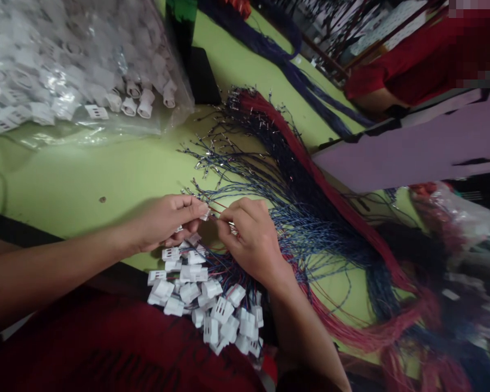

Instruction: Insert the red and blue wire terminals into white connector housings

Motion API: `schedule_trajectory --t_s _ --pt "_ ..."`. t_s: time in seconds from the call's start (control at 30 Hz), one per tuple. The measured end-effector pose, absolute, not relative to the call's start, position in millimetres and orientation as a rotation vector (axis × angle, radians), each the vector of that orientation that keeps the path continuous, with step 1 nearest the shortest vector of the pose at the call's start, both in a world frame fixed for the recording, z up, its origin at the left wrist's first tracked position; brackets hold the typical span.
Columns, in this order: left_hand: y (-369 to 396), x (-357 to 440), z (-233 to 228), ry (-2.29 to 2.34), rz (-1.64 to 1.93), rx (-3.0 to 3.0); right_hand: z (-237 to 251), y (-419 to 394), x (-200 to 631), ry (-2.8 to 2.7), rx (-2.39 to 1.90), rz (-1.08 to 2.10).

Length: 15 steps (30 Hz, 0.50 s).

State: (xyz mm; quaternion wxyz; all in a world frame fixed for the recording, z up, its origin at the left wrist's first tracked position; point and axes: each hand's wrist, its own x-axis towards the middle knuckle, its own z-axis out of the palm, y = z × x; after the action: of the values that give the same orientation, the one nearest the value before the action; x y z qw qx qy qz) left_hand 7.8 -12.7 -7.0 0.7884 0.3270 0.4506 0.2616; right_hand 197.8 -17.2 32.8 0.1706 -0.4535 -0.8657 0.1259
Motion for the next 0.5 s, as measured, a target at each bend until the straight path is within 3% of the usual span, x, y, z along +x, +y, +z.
schedule_trajectory --t_s 0.5 --pt "-10.5 4.0 -2.1 0.919 0.468 0.735 34.3 -14.5 198.2 -2.379 -1.274 0.662"
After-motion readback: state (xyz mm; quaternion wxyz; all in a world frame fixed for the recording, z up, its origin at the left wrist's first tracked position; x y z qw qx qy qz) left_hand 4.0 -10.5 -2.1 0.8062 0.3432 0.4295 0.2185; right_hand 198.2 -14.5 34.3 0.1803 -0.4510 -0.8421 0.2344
